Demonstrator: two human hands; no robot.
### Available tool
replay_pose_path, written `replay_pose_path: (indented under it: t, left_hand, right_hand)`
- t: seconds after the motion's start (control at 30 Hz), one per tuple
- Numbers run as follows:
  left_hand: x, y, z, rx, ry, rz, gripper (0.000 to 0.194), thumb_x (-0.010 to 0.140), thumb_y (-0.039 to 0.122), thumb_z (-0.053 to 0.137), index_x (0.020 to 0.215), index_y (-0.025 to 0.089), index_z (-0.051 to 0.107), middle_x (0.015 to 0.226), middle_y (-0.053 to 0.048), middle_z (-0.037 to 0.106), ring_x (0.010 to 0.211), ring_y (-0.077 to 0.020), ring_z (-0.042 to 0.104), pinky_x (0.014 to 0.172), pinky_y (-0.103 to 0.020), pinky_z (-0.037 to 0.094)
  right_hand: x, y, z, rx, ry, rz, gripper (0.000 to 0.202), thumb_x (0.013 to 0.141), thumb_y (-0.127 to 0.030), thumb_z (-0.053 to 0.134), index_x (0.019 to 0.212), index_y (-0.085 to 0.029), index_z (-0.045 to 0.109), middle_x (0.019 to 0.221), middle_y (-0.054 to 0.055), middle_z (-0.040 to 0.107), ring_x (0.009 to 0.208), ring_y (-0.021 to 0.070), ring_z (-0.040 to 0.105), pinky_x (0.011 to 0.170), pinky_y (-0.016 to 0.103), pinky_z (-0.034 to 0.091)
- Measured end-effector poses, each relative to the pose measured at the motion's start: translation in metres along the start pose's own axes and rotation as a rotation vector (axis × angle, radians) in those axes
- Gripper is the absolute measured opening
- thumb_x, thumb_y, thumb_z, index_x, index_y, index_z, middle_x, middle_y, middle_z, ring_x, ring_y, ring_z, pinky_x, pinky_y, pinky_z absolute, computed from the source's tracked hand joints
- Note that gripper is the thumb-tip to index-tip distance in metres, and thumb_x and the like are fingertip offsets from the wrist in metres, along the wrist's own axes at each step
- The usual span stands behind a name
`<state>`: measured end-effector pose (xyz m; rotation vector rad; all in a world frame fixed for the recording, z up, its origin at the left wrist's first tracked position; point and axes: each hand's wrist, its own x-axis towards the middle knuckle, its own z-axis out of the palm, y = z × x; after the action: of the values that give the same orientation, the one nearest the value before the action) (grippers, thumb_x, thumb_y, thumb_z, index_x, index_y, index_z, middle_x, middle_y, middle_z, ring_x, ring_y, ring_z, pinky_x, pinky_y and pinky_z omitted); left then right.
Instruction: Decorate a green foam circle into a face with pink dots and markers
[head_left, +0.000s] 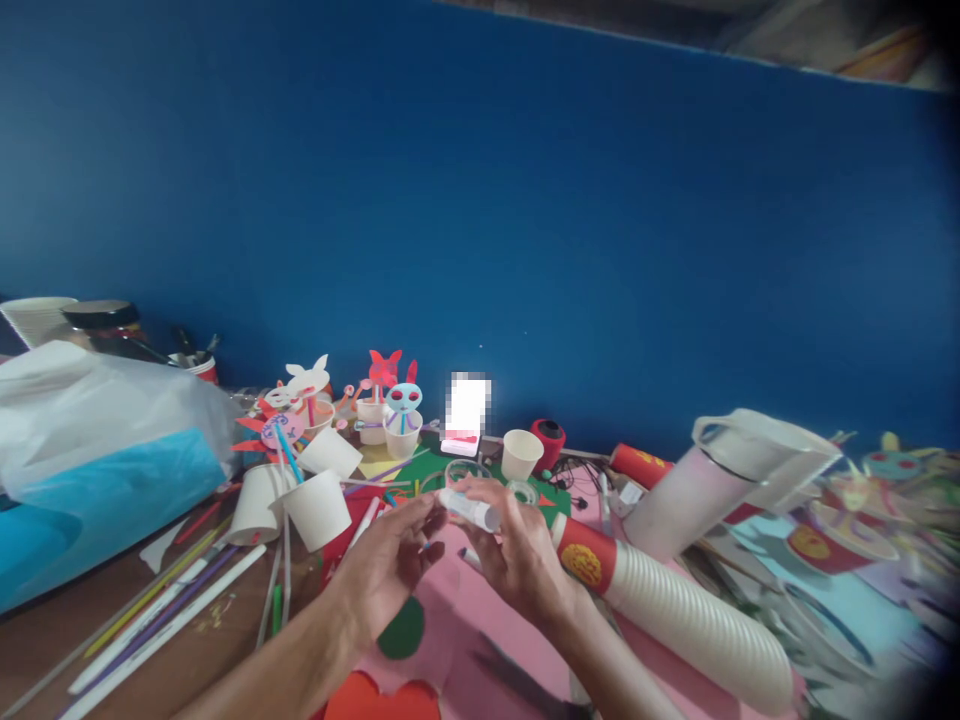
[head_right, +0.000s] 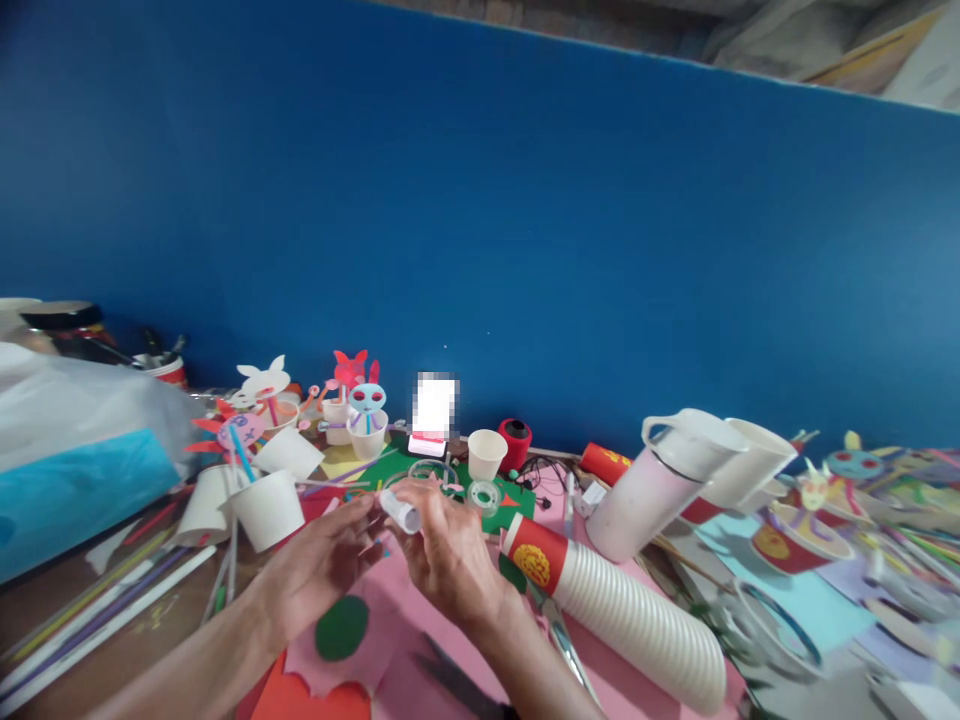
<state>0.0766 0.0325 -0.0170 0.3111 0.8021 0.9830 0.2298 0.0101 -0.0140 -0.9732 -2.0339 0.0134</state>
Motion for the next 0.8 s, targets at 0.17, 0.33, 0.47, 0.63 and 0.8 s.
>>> replay_pose_path:
  t: [0.17, 0.33, 0.47, 0.63, 0.8]
  left_hand:
    - [0.001, 0.0, 0.001, 0.014, 0.061, 0.017, 0.004, 0.07, 0.009, 0.062, 0.07, 0.013, 0.061, 0.069, -0.002, 0.066, 0.061, -0.0109, 0.061, 0.055, -0.022, 0.045]
    - [-0.001, 0.006, 0.005, 0.029, 0.079, 0.027, 0.004, 0.072, 0.01, 0.059, 0.073, 0.013, 0.061, 0.074, -0.004, 0.066, 0.07, -0.0126, 0.062, 0.055, -0.023, 0.045]
    - [-0.001, 0.011, 0.005, 0.037, 0.064, 0.021, 0.004, 0.074, 0.014, 0.059, 0.078, 0.014, 0.061, 0.086, -0.005, 0.066, 0.074, -0.0125, 0.06, 0.054, -0.023, 0.044]
    - [0.003, 0.015, -0.001, 0.029, 0.014, 0.071, 0.005, 0.076, 0.016, 0.057, 0.078, 0.016, 0.061, 0.083, -0.002, 0.064, 0.075, -0.0116, 0.059, 0.056, -0.022, 0.044]
    - [0.006, 0.03, -0.003, 0.036, 0.011, 0.174, 0.006, 0.075, 0.015, 0.057, 0.075, 0.018, 0.062, 0.085, -0.001, 0.064, 0.075, -0.0122, 0.058, 0.058, -0.023, 0.045]
  right_hand:
    - [0.0, 0.001, 0.002, 0.009, -0.011, -0.032, 0.028, 0.083, -0.012, 0.045, 0.11, -0.019, 0.042, 0.103, 0.012, 0.062, 0.097, 0.0207, 0.06, 0.077, 0.032, 0.052]
    - [0.004, 0.0, -0.006, 0.157, 0.095, 0.07, 0.026, 0.083, -0.014, 0.047, 0.108, -0.021, 0.046, 0.105, 0.01, 0.06, 0.098, 0.0196, 0.058, 0.081, 0.032, 0.049]
    - [0.009, 0.007, -0.013, 0.241, 0.226, 0.203, 0.011, 0.079, -0.018, 0.054, 0.09, -0.019, 0.056, 0.096, 0.007, 0.059, 0.091, 0.0193, 0.057, 0.079, 0.033, 0.047]
    - [0.009, 0.027, -0.017, 0.459, 0.124, 0.533, 0.012, 0.075, -0.022, 0.056, 0.086, -0.017, 0.057, 0.068, -0.002, 0.055, 0.059, 0.0111, 0.054, 0.052, 0.021, 0.044]
    - [0.008, 0.043, -0.019, 0.746, 0.034, 0.733, 0.016, 0.069, -0.019, 0.062, 0.077, -0.018, 0.048, 0.066, -0.003, 0.059, 0.061, 0.0116, 0.061, 0.052, 0.02, 0.044]
